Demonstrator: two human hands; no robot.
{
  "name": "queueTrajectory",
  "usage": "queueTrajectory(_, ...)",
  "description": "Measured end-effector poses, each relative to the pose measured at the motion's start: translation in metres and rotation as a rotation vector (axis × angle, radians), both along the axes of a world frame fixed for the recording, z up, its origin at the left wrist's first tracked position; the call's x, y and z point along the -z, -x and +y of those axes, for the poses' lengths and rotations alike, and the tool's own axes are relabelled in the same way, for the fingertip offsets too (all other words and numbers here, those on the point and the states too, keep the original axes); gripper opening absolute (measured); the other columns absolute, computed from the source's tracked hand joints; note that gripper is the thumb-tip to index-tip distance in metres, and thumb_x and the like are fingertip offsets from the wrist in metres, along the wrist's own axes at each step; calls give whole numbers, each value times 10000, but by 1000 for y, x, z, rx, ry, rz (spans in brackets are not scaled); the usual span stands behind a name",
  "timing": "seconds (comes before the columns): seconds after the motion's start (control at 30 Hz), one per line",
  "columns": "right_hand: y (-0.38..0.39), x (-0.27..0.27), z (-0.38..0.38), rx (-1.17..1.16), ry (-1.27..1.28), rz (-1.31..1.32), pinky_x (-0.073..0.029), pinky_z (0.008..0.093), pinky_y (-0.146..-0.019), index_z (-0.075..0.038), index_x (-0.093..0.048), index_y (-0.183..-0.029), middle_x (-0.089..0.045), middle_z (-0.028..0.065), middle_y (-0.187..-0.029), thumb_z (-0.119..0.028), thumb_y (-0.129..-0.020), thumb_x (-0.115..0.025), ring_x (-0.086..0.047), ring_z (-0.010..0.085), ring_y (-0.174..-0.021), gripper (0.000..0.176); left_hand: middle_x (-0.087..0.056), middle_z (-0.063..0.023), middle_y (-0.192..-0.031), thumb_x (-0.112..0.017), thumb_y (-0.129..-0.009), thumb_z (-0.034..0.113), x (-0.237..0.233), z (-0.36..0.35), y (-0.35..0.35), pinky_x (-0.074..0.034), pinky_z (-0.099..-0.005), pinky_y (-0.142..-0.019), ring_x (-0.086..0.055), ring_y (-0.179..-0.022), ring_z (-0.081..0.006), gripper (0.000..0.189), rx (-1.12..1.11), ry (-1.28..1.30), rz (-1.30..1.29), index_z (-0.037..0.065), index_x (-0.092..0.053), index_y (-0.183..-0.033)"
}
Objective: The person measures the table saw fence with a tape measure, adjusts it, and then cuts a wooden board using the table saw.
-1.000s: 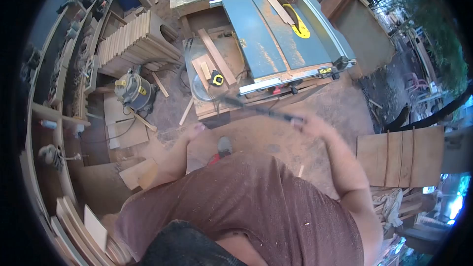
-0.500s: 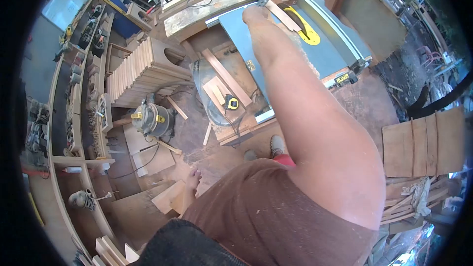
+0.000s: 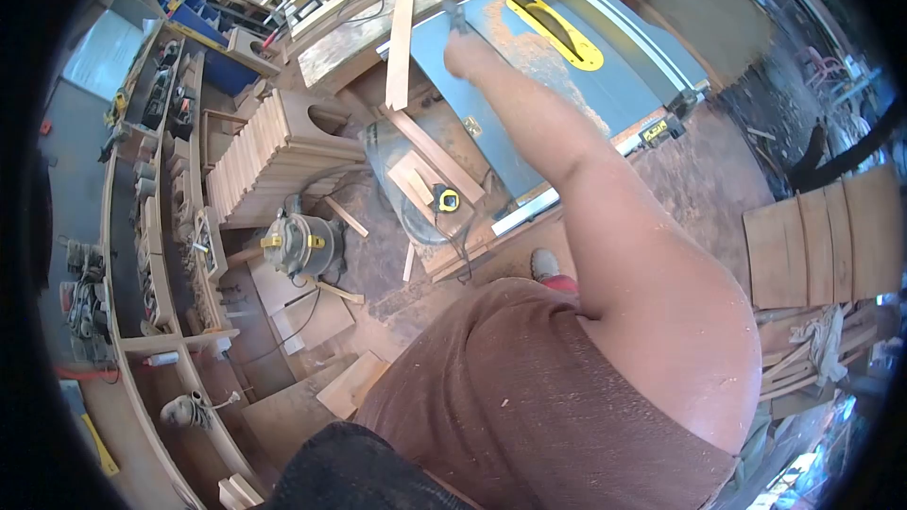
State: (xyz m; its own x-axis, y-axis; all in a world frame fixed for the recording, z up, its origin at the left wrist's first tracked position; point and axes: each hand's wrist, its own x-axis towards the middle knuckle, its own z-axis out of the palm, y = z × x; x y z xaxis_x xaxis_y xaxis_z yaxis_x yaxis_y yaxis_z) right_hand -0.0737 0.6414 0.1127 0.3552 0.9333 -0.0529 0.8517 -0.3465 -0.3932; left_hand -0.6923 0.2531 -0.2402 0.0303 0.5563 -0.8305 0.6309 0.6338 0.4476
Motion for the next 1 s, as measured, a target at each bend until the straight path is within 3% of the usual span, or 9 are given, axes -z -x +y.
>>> queueTrajectory(0.23, 60, 42, -211, -428, -70, 76, -495, 460, -815, -182, -420, -1383, -588, 207, -1095, -127, -904, -523, -605, 385, -964, 493, -661, -112, -929, -599, -894, 358, -11, 185, -40, -494, -313, -701, -596, -756, -176, 507, 47, -258, -49, -3, -579, -1249)
queueTrajectory(0.3, 61, 43, -278, -457, -156, 242, -494, 459, -817, -179, -471, -1340, -586, 170, -1108, -154, -909, -519, -603, 369, -965, 434, -614, -26, -893, -593, -907, 342, -19, 228, -66, -423, -300, -584, -550, -735, -125, 364, 63, -296, -65, 57, -611, -1132)
queueTrajectory(0.37, 46, 44, -342, -487, 28, 191, -497, 452, -822, -169, -507, -1295, -591, 136, -1155, -152, -897, -530, -605, 352, -976, 399, -669, -132, -1080, -613, -891, 350, 9, 273, -77, -489, -334, -830, -624, -935, -216, 528, 295, -333, -9, -18, -566, -1266)
queueTrajectory(0.43, 32, 36, -414, -474, -53, 140, -507, 445, -790, -182, -506, -1285, -592, 125, -1168, -169, -870, -567, -615, 339, -963, 419, -666, -148, -1106, -610, -892, 350, -7, 283, -116, -479, -342, -879, -622, -1001, -219, 520, 281, -385, -88, -22, -573, -1255)
queueTrajectory(0.5, 6, 73, -492, -300, 250, 45, -510, 454, -748, -179, -500, -1283, -616, 126, -1101, -204, -830, -614, -626, 334, -928, 468, -665, -155, -1105, -605, -895, 354, -27, 281, -157, -481, -344, -879, -623, -1000, -215, 508, 352, -410, -122, -26, -587, -1231)
queueTrajectory(0.67, -27, 123, -655, 155, 450, 26, -508, 477, -722, -121, -527, -1208, -656, 154, -888, -221, -796, -615, -633, 357, -851, 433, -672, -144, -1072, -571, -905, 391, -61, 230, -258, -488, -347, -869, -628, -971, -210, 464, 590, -319, -106, 8, -641, -1158)
queueTrajectory(0.73, -51, 164, -705, 272, 562, 21, -506, 490, -728, -111, -565, -1150, -655, 165, -880, -230, -797, -611, -634, 373, -817, 376, -683, -131, -1069, -547, -910, 474, -65, 204, -292, -470, -368, -889, -622, -1030, -259, 491, 1090, -419, 36, 62, -652, -1157)
queueTrajectory(0.83, -99, 198, -762, 364, 670, 80, -503, 494, -739, -80, -605, -1087, -655, 187, -886, -249, -800, -615, -637, 383, -817, 334, -684, -148, -1060, -512, -908, 527, -75, 159, -340, -474, -396, -879, -628, -1012, -285, 522, 1143, -211, 38, 76, -672, -1117)
queueTrajectory(1.0, -196, 241, -849, 507, 688, 241, -499, 486, -756, -21, -628, -1043, -657, 230, -897, -281, -816, -620, -643, 393, -859, 345, -683, -175, -983, -505, -915, 435, -65, 82, -434, -493, -409, -834, -634, -960, -325, 397, 1289, -365, 17, 101, -710, -982)
